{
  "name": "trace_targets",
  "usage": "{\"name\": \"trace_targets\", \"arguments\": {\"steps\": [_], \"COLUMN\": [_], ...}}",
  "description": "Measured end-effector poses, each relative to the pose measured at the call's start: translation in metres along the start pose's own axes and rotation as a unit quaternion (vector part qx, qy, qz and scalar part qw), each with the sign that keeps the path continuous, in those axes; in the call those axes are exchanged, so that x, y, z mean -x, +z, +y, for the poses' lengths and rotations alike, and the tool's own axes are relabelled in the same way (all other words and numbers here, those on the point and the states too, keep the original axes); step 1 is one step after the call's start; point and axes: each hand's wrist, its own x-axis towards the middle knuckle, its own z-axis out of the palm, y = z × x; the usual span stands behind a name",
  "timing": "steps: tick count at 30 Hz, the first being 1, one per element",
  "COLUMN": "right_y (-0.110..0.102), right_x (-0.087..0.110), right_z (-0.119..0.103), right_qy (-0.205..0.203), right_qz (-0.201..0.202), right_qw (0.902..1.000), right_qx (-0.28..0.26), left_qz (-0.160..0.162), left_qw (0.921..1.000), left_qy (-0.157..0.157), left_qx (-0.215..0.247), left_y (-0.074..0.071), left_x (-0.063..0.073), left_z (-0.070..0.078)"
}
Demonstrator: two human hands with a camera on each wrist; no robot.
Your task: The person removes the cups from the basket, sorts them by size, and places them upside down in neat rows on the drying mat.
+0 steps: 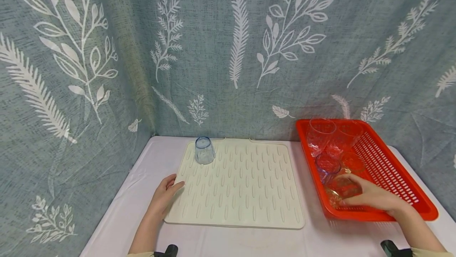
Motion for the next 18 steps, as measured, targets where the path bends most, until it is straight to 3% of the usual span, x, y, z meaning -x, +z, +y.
{"name": "trace_targets", "arguments": {"steps": [9,15,18], "right_y": [0.000,0.000,0.001], "right_x": [0.003,0.007,0.009], "right_z": [-0.006,-0.014,-0.018], "right_qy": [0.022,0.022,0.043], "right_qz": [0.030,0.064,0.072], "right_qw": [0.9973,0.9962,0.9951], "right_qx": [-0.063,-0.055,-0.052], "left_qz": [0.001,0.000,0.000], "left_qw": [0.9999,1.0000,1.0000], "left_qy": [0.003,0.005,0.006], "left_qx": [-0.011,0.001,0.005], "left_y": [0.001,0.000,0.000], "left_x": [-0.002,-0.002,-0.002], "left_z": [-0.003,-0.003,-0.002]}}
